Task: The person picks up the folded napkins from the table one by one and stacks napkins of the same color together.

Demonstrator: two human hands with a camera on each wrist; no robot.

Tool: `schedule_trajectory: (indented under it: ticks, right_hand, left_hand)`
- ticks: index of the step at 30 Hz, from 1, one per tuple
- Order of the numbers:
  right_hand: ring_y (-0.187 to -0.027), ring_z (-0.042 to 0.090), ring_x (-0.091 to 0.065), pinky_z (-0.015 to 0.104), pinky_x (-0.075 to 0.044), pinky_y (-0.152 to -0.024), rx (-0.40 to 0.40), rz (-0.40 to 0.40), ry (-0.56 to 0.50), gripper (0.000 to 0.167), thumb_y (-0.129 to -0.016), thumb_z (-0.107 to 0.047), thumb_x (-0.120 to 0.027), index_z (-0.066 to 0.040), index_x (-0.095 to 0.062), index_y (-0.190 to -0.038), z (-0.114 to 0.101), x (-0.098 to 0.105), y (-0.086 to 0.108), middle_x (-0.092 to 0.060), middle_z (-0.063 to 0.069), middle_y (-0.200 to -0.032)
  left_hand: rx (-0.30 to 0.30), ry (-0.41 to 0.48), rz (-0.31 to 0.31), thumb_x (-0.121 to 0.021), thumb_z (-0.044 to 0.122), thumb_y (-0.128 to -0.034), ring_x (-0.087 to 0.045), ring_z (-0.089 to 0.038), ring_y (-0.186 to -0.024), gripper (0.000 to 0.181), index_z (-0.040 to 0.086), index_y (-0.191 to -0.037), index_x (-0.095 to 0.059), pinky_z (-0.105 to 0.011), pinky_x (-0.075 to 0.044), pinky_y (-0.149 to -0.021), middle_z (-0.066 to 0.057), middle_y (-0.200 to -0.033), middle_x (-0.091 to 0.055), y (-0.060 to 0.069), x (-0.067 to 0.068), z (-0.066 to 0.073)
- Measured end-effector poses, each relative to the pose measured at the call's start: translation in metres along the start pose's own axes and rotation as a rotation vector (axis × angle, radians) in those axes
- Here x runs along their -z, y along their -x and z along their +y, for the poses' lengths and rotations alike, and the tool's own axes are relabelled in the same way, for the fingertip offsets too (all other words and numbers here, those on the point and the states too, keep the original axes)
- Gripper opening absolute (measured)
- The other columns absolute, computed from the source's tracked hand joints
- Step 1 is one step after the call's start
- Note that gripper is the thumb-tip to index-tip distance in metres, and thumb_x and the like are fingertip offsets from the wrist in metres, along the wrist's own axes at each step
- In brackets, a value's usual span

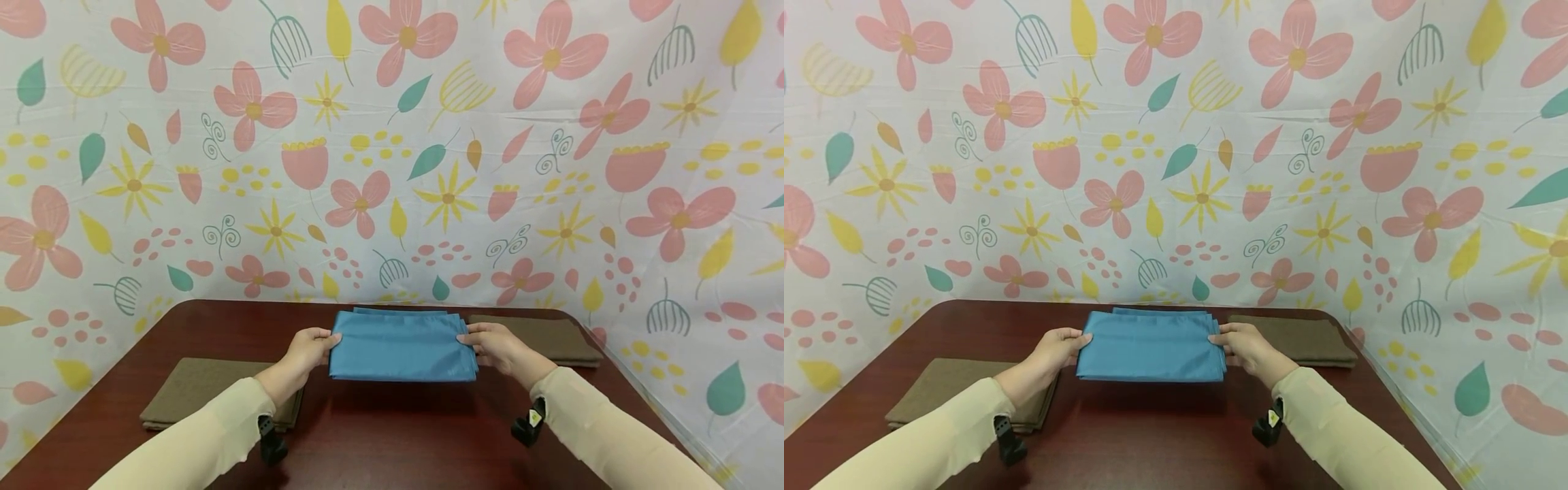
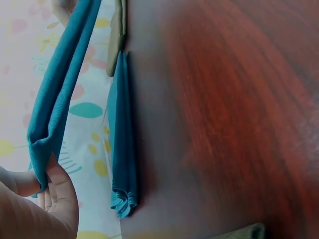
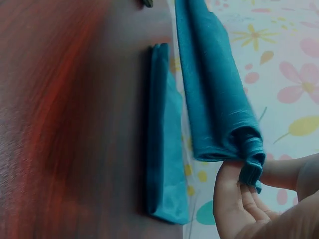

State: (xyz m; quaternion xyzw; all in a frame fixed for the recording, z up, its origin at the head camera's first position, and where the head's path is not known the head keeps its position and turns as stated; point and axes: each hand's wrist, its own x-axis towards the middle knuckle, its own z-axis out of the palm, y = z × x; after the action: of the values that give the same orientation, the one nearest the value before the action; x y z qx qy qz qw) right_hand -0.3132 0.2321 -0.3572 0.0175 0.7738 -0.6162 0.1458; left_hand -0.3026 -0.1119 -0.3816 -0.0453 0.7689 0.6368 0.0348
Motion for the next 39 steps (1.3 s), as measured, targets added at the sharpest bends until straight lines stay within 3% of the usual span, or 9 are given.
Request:
schedule_trajectory:
  ticks: [9, 14, 17, 21, 24, 27, 31, 34, 39]
  right_hand:
    - [-0.085, 0.016, -0.066, 0.038, -0.058, -0.080, 0.006, 0.051, 0.011, 0.049, -0.096, -0.010, -0.059, 0.006, -0.040, -0.139, -0.011, -0.004, -0.005, -0.064, 0.008, -0.104]
    - [-0.123, 0.040, -0.052, 0.048, -0.052, -0.095, 0.000, 0.040, -0.002, 0.058, -0.098, -0.010, -0.056, 0.004, -0.030, -0.148, -0.014, -0.004, -0.012, -0.043, 0.026, -0.141]
    - [-0.135, 0.044, -0.038, 0.050, -0.048, -0.100, 0.000, 0.029, -0.032, 0.065, -0.099, -0.010, -0.053, 0.004, -0.017, -0.153, -0.015, -0.003, -0.019, -0.024, 0.029, -0.154]
    - [-0.110, 0.028, -0.057, 0.040, -0.053, -0.090, -0.010, 0.057, -0.056, 0.066, -0.100, -0.011, -0.053, 0.001, -0.017, -0.154, -0.016, -0.003, -0.030, -0.025, 0.025, -0.154]
    - [-0.094, 0.016, -0.057, 0.035, -0.053, -0.085, -0.016, 0.068, -0.057, 0.065, -0.100, -0.013, -0.053, -0.001, -0.020, -0.154, -0.015, -0.002, -0.037, -0.028, 0.022, -0.153]
    - [-0.110, 0.026, -0.057, 0.041, -0.050, -0.093, -0.025, 0.067, -0.059, 0.064, -0.101, -0.015, -0.052, -0.001, -0.019, -0.154, -0.015, 0.001, -0.044, -0.026, 0.023, -0.155]
    - [-0.139, 0.039, -0.035, 0.051, -0.040, -0.109, -0.037, 0.070, -0.044, 0.064, -0.101, -0.015, -0.052, -0.002, -0.019, -0.154, -0.015, 0.004, -0.053, -0.020, 0.024, -0.158]
    - [-0.144, 0.041, -0.025, 0.053, -0.035, -0.113, -0.045, 0.074, -0.025, 0.065, -0.101, -0.015, -0.052, -0.003, -0.019, -0.155, -0.015, 0.004, -0.060, -0.017, 0.023, -0.159]
    - [-0.142, 0.040, -0.028, 0.053, -0.035, -0.112, -0.068, 0.108, -0.016, 0.063, -0.100, -0.014, -0.053, -0.004, -0.022, -0.154, -0.015, 0.004, -0.071, -0.019, 0.023, -0.159]
  left_hand:
    - [-0.028, -0.012, 0.041, -0.054, 0.012, -0.0996, -0.062, -0.016, -0.076, 0.027, -0.008, -0.118, -0.059, -0.033, -0.055, -0.075, -0.015, -0.098, -0.066, -0.014, -0.001, 0.004]
    - [-0.032, -0.058, 0.092, -0.055, 0.014, -0.0994, -0.061, -0.029, -0.100, 0.030, -0.005, -0.123, -0.058, -0.040, -0.052, -0.088, -0.022, -0.119, -0.061, -0.024, -0.004, 0.004]
    - [-0.033, -0.067, 0.110, -0.055, 0.016, -0.0995, -0.055, -0.035, -0.116, 0.033, -0.004, -0.125, -0.058, -0.047, -0.047, -0.099, -0.023, -0.127, -0.057, -0.031, -0.005, 0.006]
    - [-0.032, -0.056, 0.136, -0.056, 0.016, -0.0994, -0.056, -0.035, -0.114, 0.031, -0.002, -0.124, -0.059, -0.047, -0.047, -0.099, -0.022, -0.124, -0.058, -0.041, -0.008, 0.008]
    - [-0.036, -0.054, 0.160, -0.057, 0.016, -0.0990, -0.058, -0.033, -0.109, 0.030, -0.002, -0.122, -0.060, -0.044, -0.049, -0.095, -0.021, -0.120, -0.060, -0.047, -0.010, 0.011]
    - [-0.042, -0.055, 0.169, -0.057, 0.016, -0.0988, -0.058, -0.033, -0.109, 0.029, -0.001, -0.122, -0.061, -0.043, -0.050, -0.095, -0.021, -0.120, -0.061, -0.052, -0.013, 0.013]
    - [-0.043, -0.055, 0.177, -0.057, 0.015, -0.0987, -0.058, -0.035, -0.111, 0.029, -0.001, -0.122, -0.061, -0.045, -0.050, -0.096, -0.021, -0.121, -0.060, -0.060, -0.015, 0.013]
    - [-0.040, -0.046, 0.187, -0.057, 0.015, -0.0988, -0.057, -0.036, -0.112, 0.030, -0.002, -0.123, -0.061, -0.046, -0.050, -0.096, -0.022, -0.122, -0.060, -0.066, -0.014, 0.011]
    - [-0.036, -0.042, 0.194, -0.057, 0.015, -0.0989, -0.057, -0.037, -0.114, 0.030, -0.001, -0.124, -0.061, -0.046, -0.050, -0.097, -0.023, -0.125, -0.060, -0.075, -0.017, 0.007]
